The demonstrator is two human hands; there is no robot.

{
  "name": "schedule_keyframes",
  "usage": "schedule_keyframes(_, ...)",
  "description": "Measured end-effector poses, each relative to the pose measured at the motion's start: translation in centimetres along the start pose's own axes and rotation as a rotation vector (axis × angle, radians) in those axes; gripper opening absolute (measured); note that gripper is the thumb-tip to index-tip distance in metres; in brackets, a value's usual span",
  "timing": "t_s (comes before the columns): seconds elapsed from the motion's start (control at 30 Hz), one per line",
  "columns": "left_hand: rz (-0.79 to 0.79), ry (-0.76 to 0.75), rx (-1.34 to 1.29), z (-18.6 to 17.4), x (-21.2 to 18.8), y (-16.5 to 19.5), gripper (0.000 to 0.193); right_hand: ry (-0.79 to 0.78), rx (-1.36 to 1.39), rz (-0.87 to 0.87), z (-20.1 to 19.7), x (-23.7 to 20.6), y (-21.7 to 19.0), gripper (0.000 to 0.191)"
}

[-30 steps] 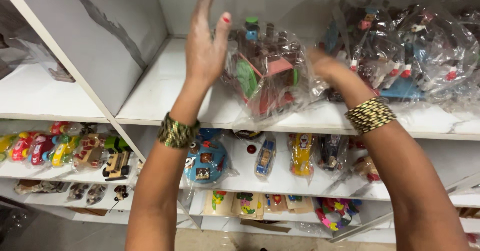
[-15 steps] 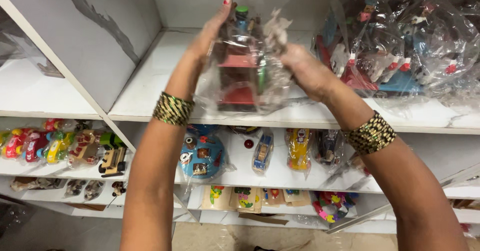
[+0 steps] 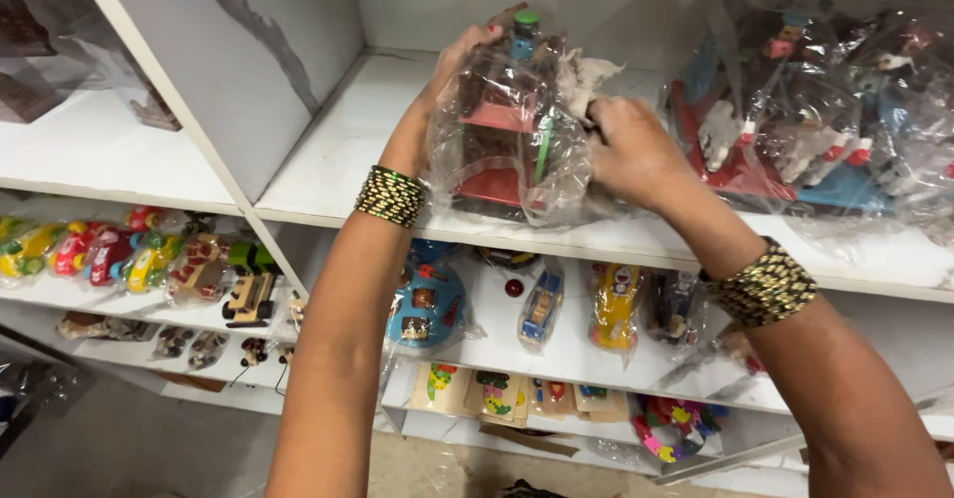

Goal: The person wipes plastic-wrapped wooden toy carts on a shelf with a cloth, lifting and turning each toy to wipe different sides, then places it back on the shelf and moves to the next one.

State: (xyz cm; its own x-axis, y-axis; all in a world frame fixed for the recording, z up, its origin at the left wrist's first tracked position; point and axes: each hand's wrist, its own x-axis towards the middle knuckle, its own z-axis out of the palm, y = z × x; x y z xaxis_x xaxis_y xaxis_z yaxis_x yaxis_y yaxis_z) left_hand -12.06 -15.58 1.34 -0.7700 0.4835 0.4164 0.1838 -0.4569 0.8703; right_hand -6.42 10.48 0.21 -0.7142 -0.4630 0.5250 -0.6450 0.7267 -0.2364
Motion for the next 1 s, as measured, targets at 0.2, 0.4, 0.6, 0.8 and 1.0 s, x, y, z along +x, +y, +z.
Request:
schedule_keyframes(0.2, -0.018, 0.069, 0.052, -0.1, -1.0, -0.5, 0.051, 0.185, 0.584, 0.193, -3.7, 1.7, -1.9, 0.025)
schedule_keyframes(0.4, -0.03, -0.143, 0.179, -0.8, 1.7, 1.4, 0.051, 0.102, 0.337, -0.333, -3.9, 1.6, -6.4, 0.055)
schedule_keyframes(0.6, -0.146, -0.053, 0.099, 0.4, 2.7, 1.7, 0.065, 0.121, 0.184, -0.335, -5.4, -0.8, -8.4, 0.062)
schedule_keyframes(0.8, -0.131, -0.033, -0.017, 1.3, 2.4, 1.5, 0.064, 0.337, -0.054, -0.431, -4.2, 2.6, -6.1, 0.04)
schedule_keyframes(1.0, 0.046, 0.097, -0.006, 0.8, 1.5, -0.2, 0.064, 0.429, -0.029, -0.265, -1.5, 8.7, 1.1, 0.028)
